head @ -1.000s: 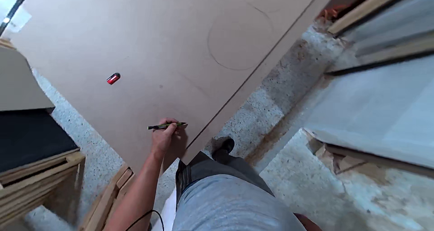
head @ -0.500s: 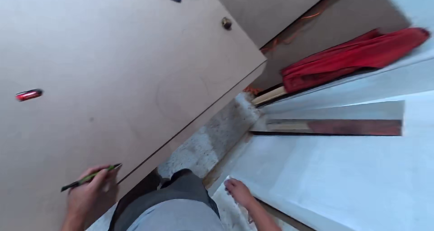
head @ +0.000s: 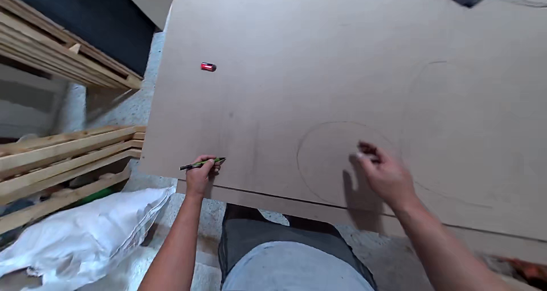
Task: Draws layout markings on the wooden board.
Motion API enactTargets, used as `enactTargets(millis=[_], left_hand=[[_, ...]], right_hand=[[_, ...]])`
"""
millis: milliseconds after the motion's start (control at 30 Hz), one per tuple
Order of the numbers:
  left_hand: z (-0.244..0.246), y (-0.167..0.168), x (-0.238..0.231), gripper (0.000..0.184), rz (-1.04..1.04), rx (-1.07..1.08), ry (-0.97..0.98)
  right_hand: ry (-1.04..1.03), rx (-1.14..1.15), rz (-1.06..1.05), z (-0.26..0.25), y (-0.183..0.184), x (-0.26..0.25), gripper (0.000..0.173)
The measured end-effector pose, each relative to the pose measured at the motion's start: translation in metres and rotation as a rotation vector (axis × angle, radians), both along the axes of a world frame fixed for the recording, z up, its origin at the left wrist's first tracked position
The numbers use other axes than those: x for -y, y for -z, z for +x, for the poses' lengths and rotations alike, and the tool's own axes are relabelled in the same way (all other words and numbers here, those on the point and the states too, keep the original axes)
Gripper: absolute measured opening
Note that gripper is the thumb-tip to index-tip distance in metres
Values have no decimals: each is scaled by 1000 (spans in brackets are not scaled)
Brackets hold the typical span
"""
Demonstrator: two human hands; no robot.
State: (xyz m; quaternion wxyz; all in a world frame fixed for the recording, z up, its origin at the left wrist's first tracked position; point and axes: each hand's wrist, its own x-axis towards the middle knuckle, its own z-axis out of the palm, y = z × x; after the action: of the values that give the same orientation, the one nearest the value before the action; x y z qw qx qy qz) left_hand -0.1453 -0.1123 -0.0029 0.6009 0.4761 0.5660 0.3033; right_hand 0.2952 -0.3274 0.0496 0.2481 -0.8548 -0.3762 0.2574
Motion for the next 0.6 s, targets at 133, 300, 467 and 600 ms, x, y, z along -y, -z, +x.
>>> enactTargets(millis=[133, 300, 467, 600], left_hand=[[17, -1, 0, 20, 5, -8, -126], [28, -7, -20, 19, 19, -27, -119], [46, 3, -73, 18, 111, -12, -83], [51, 2, -90, 16, 137, -42, -76]], right_hand=[[-89, 255, 5, 44, 30, -112, 68], [-99, 455, -47, 38, 87, -147, 80], [-77, 482, -66, 42, 90, -148, 78], [-81, 481, -69, 42, 92, -150, 78]])
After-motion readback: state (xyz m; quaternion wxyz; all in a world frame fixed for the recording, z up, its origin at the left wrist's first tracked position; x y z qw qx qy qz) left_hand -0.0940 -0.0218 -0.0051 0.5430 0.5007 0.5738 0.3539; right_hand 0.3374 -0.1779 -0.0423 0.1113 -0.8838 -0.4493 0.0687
